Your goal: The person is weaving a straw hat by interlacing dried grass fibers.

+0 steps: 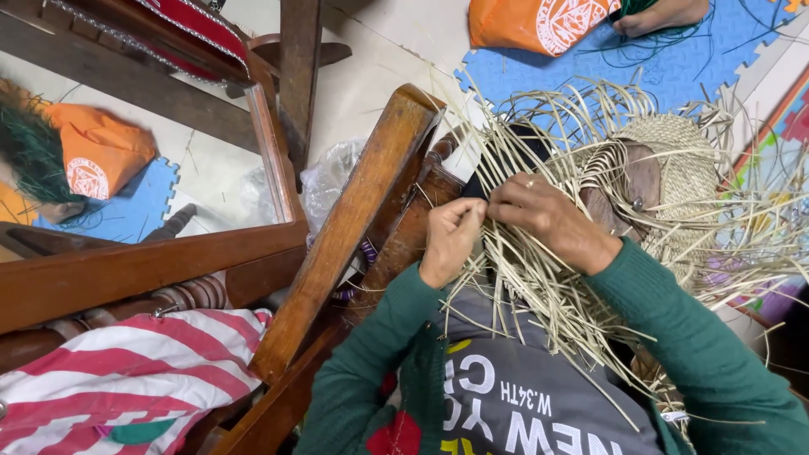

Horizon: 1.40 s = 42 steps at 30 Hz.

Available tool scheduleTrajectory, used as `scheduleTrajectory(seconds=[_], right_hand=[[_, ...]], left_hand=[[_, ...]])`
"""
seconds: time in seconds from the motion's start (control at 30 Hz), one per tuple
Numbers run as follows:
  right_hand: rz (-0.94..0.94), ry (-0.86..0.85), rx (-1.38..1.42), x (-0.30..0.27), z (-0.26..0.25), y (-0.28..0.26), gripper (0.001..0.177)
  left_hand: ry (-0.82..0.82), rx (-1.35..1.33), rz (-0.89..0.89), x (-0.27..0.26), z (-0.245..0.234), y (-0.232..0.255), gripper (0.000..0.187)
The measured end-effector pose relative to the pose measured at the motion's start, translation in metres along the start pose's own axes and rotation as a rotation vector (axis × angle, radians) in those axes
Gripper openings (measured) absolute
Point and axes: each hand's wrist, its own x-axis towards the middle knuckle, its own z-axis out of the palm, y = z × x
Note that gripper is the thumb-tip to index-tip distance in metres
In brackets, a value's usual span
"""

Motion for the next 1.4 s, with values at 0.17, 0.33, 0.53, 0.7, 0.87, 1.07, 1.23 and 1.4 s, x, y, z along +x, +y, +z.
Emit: scheduleTrajectory(seconds=[0.17,0.33,0.53,0.7,0.87,1.07,1.23,1.4], right_hand=[[-0.004,-0.004,-0.246,-0.007,0.006,0.004,0.007],[0.034,0.053,-0.077,-0.003,0.018,0.021,0.007],[-0.014,0.065,0.106,-0.015,0.016,0.018,0.033],[0.030,0.083,-0.076,-0.016,0.014,0.015,0.016],[0.165,0.109,0.108,0.002,0.011,0.017,0.016],[-0.036,0.071,-0.128,-0.025,0.019,0.014,0.015],[-0.092,0.207,-0.176,-0.033,0.021,0.013,0.011],[-0.141,0.257,-0.286,-0.001,0.008,0.000,0.016]], left_hand=[[-0.078,-0.027,0.043,0.004,0.007,-0.005,0.015],[-0.051,0.168,0.274,0.006,0.002,-0.015,0.008],[-0.053,-0.013,0.083,0.008,0.001,-0.008,0.012],[-0.111,-0.041,0.057,0.009,0.005,-0.023,0.017],[-0.031,0.126,0.300,0.012,0.006,0.006,0.008],[-0.073,-0.023,0.096,0.015,0.002,0.003,0.013],[0.027,0.279,0.283,0.010,0.018,0.007,0.016],[0.042,0.704,0.780,0.004,0.019,-0.012,0.006]])
